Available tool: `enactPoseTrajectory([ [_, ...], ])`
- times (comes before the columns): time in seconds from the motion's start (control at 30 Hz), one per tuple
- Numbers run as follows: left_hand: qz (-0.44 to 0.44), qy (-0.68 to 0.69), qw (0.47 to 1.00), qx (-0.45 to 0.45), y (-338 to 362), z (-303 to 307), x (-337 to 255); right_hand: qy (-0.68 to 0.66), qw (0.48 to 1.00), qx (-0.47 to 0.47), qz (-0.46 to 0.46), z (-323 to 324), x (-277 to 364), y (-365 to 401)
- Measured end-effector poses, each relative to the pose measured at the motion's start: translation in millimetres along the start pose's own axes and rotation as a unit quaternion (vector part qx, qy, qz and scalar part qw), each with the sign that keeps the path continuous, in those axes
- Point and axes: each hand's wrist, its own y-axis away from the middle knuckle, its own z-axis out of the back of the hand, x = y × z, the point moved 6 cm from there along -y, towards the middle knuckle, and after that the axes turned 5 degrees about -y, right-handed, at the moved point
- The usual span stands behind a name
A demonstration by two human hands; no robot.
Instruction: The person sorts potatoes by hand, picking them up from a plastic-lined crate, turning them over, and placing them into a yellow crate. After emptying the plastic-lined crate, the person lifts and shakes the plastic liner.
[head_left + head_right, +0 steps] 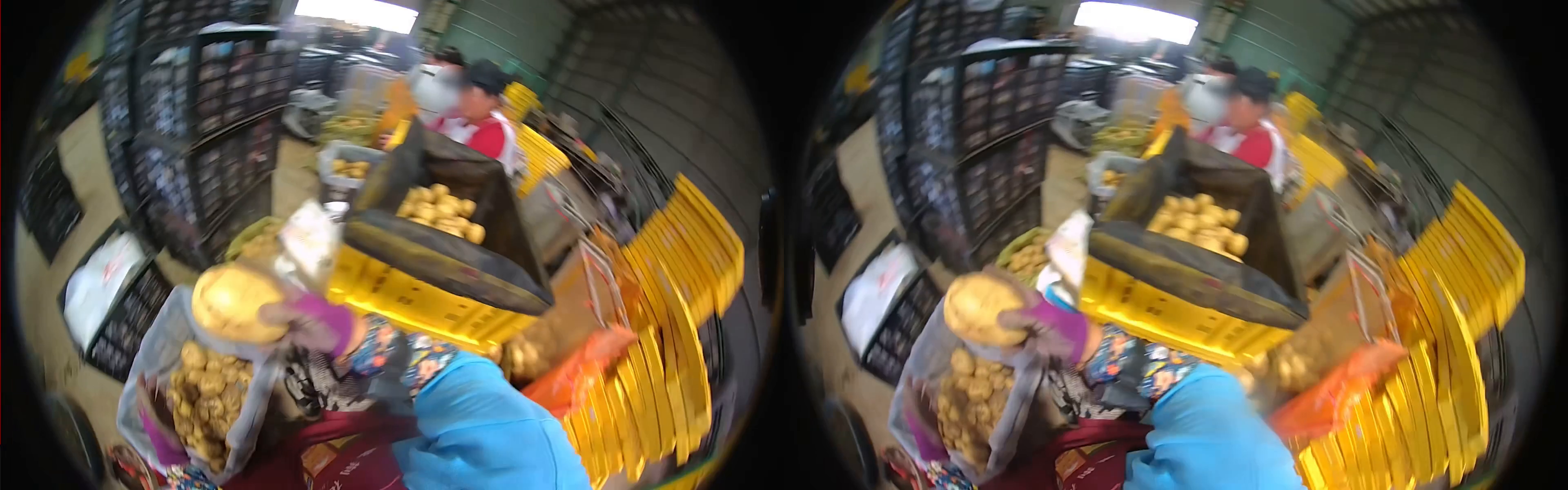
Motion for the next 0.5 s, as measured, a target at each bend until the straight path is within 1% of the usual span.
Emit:
enactPoseTrajectory([
  [0.03, -0.025, -0.043, 0.998, 0.043, 16.0, -19.5, -12.8, 0.071, 0.996, -0.011, 0.051, -4.5, 56.2, 28.2],
  [0.07, 0.003, -0.011, 0.997, 0.073, 1.4, -10.3, 4.6, 0.143, 0.984, -0.030, 0.100, -8.7, 112.6, 57.1],
  [0.1, 0.053, 0.006, 0.998, 0.018, -6.8, -3.0, 18.5, 0.166, 0.965, -0.111, 0.169, -6.0, 155.0, 90.6],
  [0.13, 0.093, 0.000, 0.995, -0.021, -22.9, 7.2, 35.5, 0.131, 0.962, -0.139, 0.195, 2.6, 194.0, 123.6],
  [0.17, 0.112, 0.005, 0.992, -0.058, -35.0, 18.2, 49.1, 0.125, 0.918, -0.207, 0.314, -7.6, 234.7, 158.3],
  [0.2, 0.110, -0.005, 0.992, -0.065, -36.9, 17.9, 46.6, 0.169, 0.899, -0.173, 0.365, -11.2, 278.6, 189.0],
  [0.27, 0.091, -0.029, 0.994, -0.051, -33.3, -3.5, 27.8, 0.131, 0.837, -0.184, 0.498, -18.2, 333.7, 251.4],
  [0.3, 0.087, -0.036, 0.994, -0.049, -31.6, -9.9, 22.5, 0.128, 0.832, -0.163, 0.515, -14.8, 367.2, 280.7],
  [0.33, 0.085, -0.040, 0.994, -0.048, -31.8, -16.2, 17.6, 0.106, 0.799, -0.186, 0.562, -4.9, 404.9, 313.8],
  [0.37, 0.083, -0.042, 0.995, -0.048, -32.2, -22.3, 14.5, 0.148, 0.783, -0.164, 0.581, 5.2, 454.2, 343.7],
  [0.4, 0.082, -0.047, 0.994, -0.045, -32.5, -28.6, 11.8, 0.088, 0.757, -0.187, 0.620, 31.9, 514.3, 384.1],
  [0.43, 0.082, -0.055, 0.994, -0.043, -33.7, -34.8, 9.1, 0.240, 0.682, -0.280, 0.631, 56.7, 549.8, 423.6],
  [0.47, 0.082, -0.061, 0.994, -0.037, -34.6, -42.6, 6.8, 0.392, 0.557, -0.409, 0.607, 80.7, 583.6, 463.1],
  [0.5, 0.081, -0.063, 0.994, -0.033, -36.3, -47.7, 5.8, 0.482, 0.419, -0.517, 0.570, 103.5, 614.7, 501.2],
])
